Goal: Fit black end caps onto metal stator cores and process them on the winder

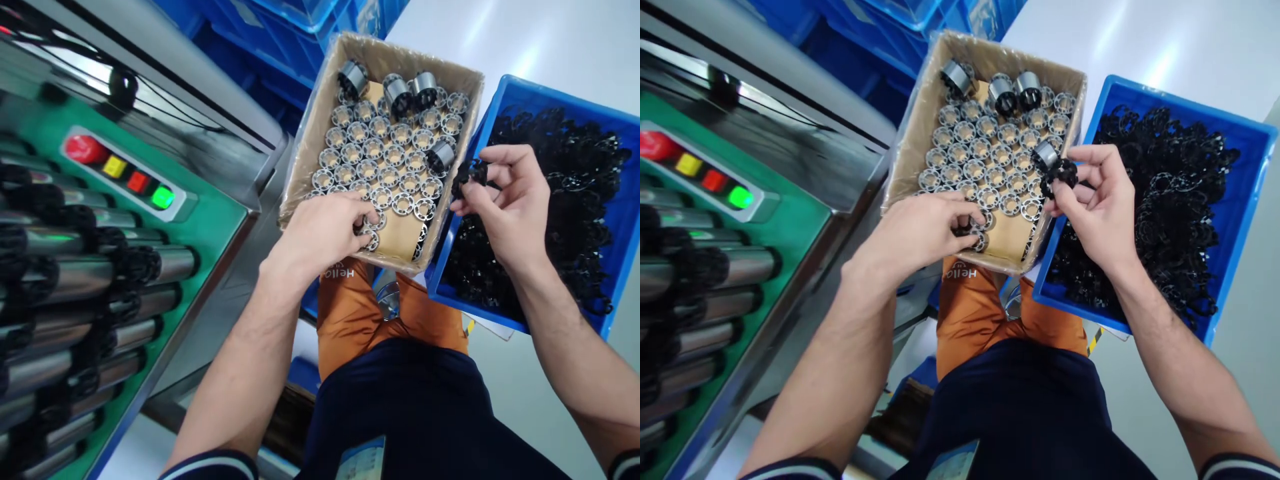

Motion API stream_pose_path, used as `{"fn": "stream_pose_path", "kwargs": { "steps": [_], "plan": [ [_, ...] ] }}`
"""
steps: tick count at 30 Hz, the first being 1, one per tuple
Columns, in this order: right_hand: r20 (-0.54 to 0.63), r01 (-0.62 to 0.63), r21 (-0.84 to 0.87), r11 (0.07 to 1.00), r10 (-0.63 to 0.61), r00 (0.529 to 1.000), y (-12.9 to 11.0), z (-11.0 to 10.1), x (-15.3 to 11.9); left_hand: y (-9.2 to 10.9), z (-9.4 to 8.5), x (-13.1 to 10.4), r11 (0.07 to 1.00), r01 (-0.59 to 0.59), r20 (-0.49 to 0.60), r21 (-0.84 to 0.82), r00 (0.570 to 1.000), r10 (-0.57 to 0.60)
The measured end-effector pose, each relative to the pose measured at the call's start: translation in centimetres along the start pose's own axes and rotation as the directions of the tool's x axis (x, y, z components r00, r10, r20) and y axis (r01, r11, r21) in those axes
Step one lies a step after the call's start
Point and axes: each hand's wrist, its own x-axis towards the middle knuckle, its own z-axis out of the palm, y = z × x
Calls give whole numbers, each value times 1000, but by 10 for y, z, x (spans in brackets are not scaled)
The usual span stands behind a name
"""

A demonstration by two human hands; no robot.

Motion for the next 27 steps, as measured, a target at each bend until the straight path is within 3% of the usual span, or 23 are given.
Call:
{"fn": "stream_pose_path", "kwargs": {
  "steps": [3, 6, 8, 9, 12, 15, 19, 23, 27],
  "plan": [
    [0, -3, -3, 1000, 3, 1000, 4, 2, 0, -1, -2, -6, 998, -62, -64, -28, 996, 60],
    [-2, 2, -19, 1000, -2, 1000, 2, 4, 0, -7, -1, -16, 932, -195, -328, -304, 940, 89],
    [8, 15, -44, 999, -14, 1000, -6, 7, -2, -8, 4, -18, 751, -306, -465, -586, 885, -2],
    [15, 21, -56, 998, -20, 1000, -11, 9, -3, -7, 7, -17, 618, -328, -464, -715, 883, -67],
    [19, 29, -66, 997, -27, 999, -28, 18, -8, 7, 16, -4, 209, -248, -288, -946, 939, -190],
    [22, 2, -77, 997, 0, 1000, -42, 25, -12, 33, 27, 15, -36, -220, -201, -975, 936, -290],
    [38, -40, -105, 994, 44, 998, -45, 24, -13, 68, 47, 37, -142, -359, -289, -922, 886, -363],
    [70, -8, -154, 988, 19, 997, -44, 22, -11, 86, 56, 46, -240, -336, -280, -911, 929, -241],
    [33, 64, -184, 981, -59, 998, -47, 28, -14, 90, 59, 45, -226, -281, -240, -933, 951, -193]
  ]
}}
